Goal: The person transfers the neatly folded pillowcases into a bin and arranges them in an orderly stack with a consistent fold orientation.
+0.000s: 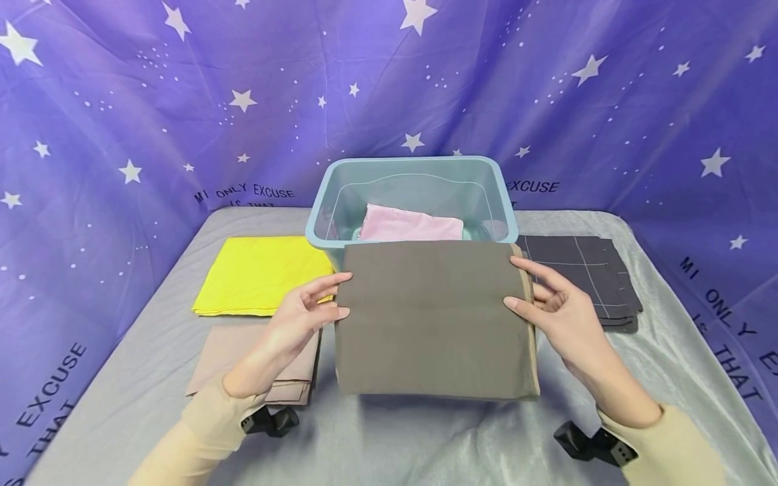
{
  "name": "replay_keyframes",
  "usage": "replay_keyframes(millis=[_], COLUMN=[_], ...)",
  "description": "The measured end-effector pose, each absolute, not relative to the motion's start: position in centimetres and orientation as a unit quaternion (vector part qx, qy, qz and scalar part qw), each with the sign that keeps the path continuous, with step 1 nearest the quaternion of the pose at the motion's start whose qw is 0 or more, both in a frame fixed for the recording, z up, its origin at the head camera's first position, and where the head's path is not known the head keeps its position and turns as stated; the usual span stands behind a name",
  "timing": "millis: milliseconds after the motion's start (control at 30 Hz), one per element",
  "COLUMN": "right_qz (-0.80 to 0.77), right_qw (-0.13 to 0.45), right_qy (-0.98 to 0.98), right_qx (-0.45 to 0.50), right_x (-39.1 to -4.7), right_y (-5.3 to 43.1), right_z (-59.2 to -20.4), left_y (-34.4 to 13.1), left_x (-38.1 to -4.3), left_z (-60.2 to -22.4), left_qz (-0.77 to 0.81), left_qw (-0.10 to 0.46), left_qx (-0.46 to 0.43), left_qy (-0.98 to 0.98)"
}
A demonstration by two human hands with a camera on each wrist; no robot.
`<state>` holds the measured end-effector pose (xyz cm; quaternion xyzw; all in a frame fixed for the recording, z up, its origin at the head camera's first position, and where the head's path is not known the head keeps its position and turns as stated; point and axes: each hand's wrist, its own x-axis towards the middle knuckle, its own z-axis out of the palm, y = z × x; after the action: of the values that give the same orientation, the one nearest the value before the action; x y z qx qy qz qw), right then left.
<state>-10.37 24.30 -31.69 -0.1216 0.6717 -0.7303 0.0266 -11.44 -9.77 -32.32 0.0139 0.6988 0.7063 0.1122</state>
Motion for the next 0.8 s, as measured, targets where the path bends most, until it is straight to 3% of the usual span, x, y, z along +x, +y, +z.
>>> replay_keyframes(millis=[800], right_qz=[-0.753], right_qw=[0.047], right_qy=[0.65], right_qx=[-0.089], right_x=[-13.0], right_y=[23.6], right_z=[-30.1], left_y=[-10.3], left_x=[-14.4], left_z=[-30.6], left_qz=[0.697], left_qw=[0.115], left_qx=[0.009], left_qy=[0.707])
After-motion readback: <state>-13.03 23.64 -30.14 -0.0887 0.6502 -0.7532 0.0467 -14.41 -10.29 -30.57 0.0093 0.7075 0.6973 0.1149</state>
